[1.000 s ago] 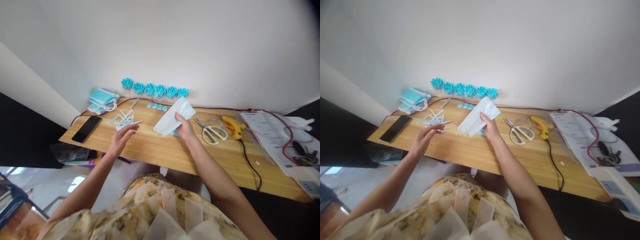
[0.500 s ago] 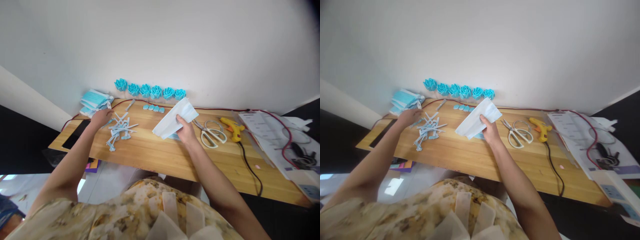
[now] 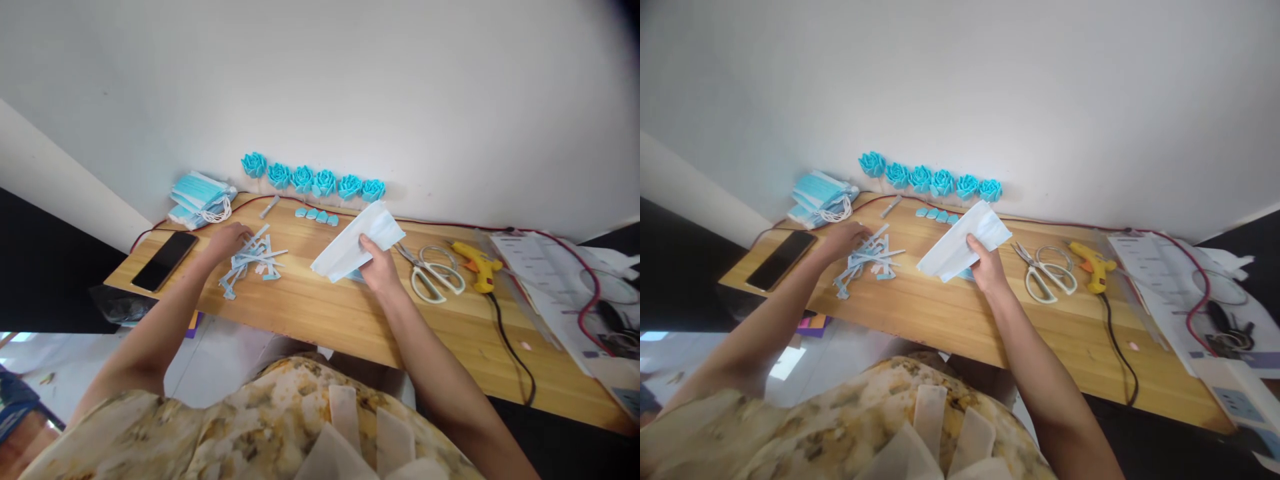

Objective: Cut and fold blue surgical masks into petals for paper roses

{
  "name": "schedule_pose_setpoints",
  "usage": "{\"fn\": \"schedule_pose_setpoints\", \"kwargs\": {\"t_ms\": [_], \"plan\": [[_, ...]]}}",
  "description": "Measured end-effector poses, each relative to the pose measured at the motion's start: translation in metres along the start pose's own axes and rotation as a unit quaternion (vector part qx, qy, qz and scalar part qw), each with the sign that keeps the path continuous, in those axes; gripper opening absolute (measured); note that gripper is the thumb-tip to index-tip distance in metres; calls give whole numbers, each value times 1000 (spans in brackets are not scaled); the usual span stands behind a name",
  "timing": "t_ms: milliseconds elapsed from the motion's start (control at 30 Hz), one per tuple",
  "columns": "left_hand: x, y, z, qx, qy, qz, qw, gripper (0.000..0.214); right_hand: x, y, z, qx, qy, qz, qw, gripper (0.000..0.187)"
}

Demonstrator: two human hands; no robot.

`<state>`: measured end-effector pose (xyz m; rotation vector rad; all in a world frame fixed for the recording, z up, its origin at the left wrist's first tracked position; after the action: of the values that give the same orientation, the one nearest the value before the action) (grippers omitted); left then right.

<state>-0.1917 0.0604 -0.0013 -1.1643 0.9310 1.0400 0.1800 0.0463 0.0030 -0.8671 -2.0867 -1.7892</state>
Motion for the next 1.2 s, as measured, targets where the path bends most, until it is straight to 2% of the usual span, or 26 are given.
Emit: {"fn": "schedule_pose_setpoints", "kwargs": {"t_ms": [67, 133, 200, 233, 267, 300, 367, 433, 500, 567, 700, 800, 900, 1033, 1133, 1200], "plan": [[-8, -6, -5, 8, 0, -21, 1000, 37, 0, 0, 0, -3, 4, -1, 1000, 39], [-26, -21, -10, 21, -48, -49, 997, 38, 2, 0, -1, -8, 14, -8, 1000, 39], [-51, -49, -17, 44, -133, -112, 984, 40, 4, 2, -3, -10, 24, -16, 1000, 39], [-58, -66, -20, 49, -143, -173, 973, 40, 6, 4, -5, -12, 26, -20, 999, 39], [-60, -83, -24, 40, -130, -247, 959, 42, 7, 6, -7, -17, 26, -23, 999, 40], [-56, -100, -27, 25, -93, -320, 943, 47, 8, 10, -8, -24, 28, -23, 999, 40], [-41, -141, -35, 41, 16, -441, 897, 60, 11, 20, -12, -44, 33, -18, 998, 40], [-24, -177, -42, 73, 100, -547, 828, 71, 14, 33, -15, -63, 38, -4, 997, 40], [-5, -203, -45, 88, 172, -621, 760, 77, 15, 46, -17, -80, 34, 17, 996, 40], [9, -221, -42, 80, 188, -680, 704, 77, 15, 57, -17, -92, 27, 38, 995, 41], [20, -251, -34, 39, 173, -742, 646, 80, 17, 67, -20, -104, 29, 56, 993, 43], [24, -261, -25, -45, 130, -784, 606, 75, 19, 65, -24, -102, 40, 45, 993, 43], [31, -255, -17, -138, 74, -807, 570, 58, 17, 64, -26, -104, 49, 25, 993, 45], [37, -241, -14, -199, 28, -803, 561, 41, 2, 71, -20, -112, 18, 17, 993, 40], [31, -234, -18, -191, 32, -804, 563, 47, -5, 77, -15, -106, 2, -4, 994, 37], [22, -238, -22, -132, 86, -818, 553, 57, -7, 80, -14, -107, 3, -21, 994, 34]]}}
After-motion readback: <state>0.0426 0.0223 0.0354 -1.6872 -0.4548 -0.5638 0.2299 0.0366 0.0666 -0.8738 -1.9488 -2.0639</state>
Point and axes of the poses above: each hand's wrist, its own z-axis towards the middle knuckle, its own x-axis out of the palm, y = z × x, the point moved 7 cm from there along z, towards the middle knuckle, and after that the axes turned 9 degrees about -y, right-handed, at the moved point
